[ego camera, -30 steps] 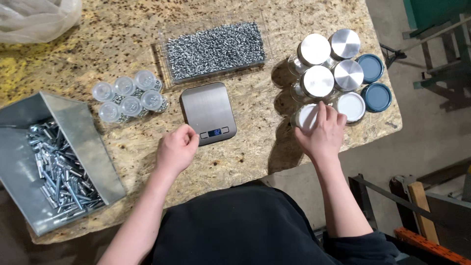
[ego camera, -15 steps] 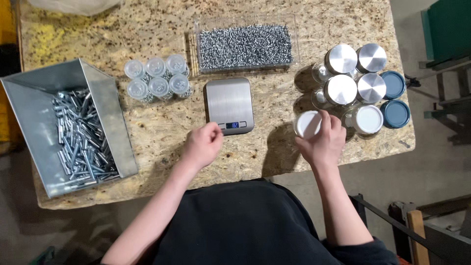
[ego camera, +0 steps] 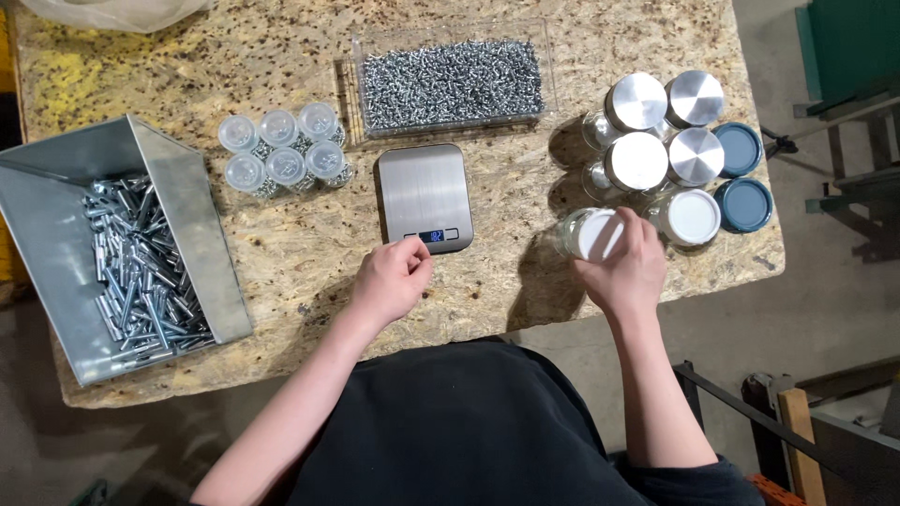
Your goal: The person places small metal fasteners into a clear plastic container on a digital scale, adjusts the quantity by hand, and then seals the container with a lid. The process is repeated with a second container, and the person also weighs a larger tray of fasteners.
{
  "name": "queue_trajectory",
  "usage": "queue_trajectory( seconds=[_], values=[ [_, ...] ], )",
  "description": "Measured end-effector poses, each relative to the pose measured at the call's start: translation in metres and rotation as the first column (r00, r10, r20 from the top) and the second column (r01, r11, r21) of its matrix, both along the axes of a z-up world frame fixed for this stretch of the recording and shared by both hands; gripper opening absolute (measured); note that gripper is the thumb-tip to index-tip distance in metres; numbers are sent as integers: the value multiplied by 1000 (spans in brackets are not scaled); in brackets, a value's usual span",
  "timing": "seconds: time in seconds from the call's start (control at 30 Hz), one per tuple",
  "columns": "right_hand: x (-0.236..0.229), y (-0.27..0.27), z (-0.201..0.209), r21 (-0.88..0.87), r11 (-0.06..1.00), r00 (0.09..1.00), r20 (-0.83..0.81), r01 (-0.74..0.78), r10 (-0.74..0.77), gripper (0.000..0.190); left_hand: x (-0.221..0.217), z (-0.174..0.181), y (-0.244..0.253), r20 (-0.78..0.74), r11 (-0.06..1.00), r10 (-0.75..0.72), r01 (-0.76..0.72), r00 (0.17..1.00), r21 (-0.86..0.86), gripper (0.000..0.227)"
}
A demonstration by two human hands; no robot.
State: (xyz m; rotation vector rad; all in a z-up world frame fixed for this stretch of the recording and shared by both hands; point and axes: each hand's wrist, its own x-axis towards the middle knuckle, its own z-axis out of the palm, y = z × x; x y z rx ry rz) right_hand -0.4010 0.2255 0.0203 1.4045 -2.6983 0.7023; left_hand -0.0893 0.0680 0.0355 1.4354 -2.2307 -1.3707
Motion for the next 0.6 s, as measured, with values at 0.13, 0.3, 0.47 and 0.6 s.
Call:
queue_trajectory(
  seconds=[0.13, 0.3, 0.47, 0.6],
  values=[
    [16, -12, 36, -49, 993, 985, -140, -110, 102, 101, 3, 0, 2, -54, 999, -26, 25, 998, -22, 10],
    [30, -69, 7, -8, 880, 872, -139, -474, 469, 104, 11, -4, 2, -82, 1000, 9, -10, 997, -12, 9],
    [25, -127, -32, 462, 817, 857, -198, -346, 475, 97, 21, -1, 0, -66, 999, 53, -54, 996, -10, 9],
    [13, -142, -68, 536, 792, 891, -149, -292, 430, 94, 29, -16, 1, -88, 995, 70, -75, 994, -58, 8]
  ],
)
